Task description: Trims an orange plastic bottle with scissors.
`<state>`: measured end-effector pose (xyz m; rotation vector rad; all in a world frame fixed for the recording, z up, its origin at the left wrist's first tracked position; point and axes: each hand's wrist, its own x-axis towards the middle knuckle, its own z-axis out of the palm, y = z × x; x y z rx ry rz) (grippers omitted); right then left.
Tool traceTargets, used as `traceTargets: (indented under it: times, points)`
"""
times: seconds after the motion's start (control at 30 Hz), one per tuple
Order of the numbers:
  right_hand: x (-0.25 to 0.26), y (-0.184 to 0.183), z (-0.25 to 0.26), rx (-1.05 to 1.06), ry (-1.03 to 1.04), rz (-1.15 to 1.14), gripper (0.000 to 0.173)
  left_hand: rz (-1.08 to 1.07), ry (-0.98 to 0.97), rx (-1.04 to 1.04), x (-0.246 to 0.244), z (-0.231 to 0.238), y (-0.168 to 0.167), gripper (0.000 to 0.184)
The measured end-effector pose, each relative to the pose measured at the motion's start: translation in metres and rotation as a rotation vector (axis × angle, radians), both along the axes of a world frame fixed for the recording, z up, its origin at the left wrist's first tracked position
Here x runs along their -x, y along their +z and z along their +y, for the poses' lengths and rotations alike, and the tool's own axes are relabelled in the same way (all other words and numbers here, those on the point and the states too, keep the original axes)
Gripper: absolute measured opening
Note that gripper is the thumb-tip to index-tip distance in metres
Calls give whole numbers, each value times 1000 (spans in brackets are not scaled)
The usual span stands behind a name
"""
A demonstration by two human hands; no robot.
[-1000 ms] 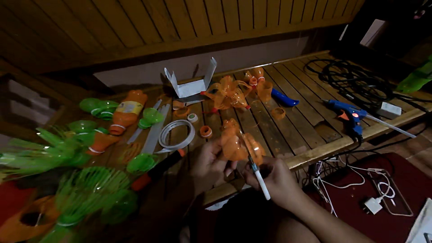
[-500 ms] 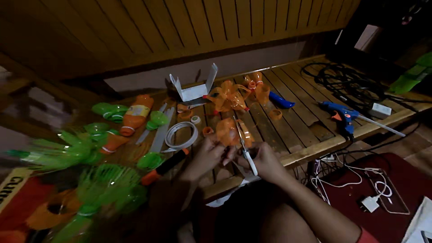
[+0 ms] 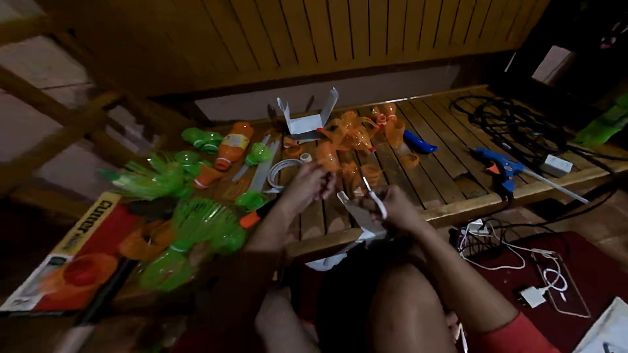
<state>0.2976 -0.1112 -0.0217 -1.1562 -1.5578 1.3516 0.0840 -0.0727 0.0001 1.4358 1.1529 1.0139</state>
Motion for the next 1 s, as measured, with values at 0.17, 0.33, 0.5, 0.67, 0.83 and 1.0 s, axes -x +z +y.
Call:
traceTargets:
  times: [0.17, 0.33, 0.5, 0.67, 0.83, 1.0]
  points:
    - [-84, 47, -22, -182, -78, -557, 17, 526, 141, -117, 54, 12, 60, 25]
    - [-124, 52, -18, -56, -159, -1002, 25, 727, 231, -239, 71, 36, 80, 23]
    - [-133, 40, 2, 56, -162, -1098, 32, 799, 299, -153, 73, 62, 65, 21]
    - [-133, 29, 18, 77, -203, -1123, 38, 857, 349, -201, 81, 76, 52, 22]
    - [-126, 21, 23, 147, -214, -1185, 54, 810, 371, -127, 88, 86, 52, 25]
    - [-112, 20, 16, 48, -358, -1222, 32, 729, 321, -72, 90, 97, 56, 26]
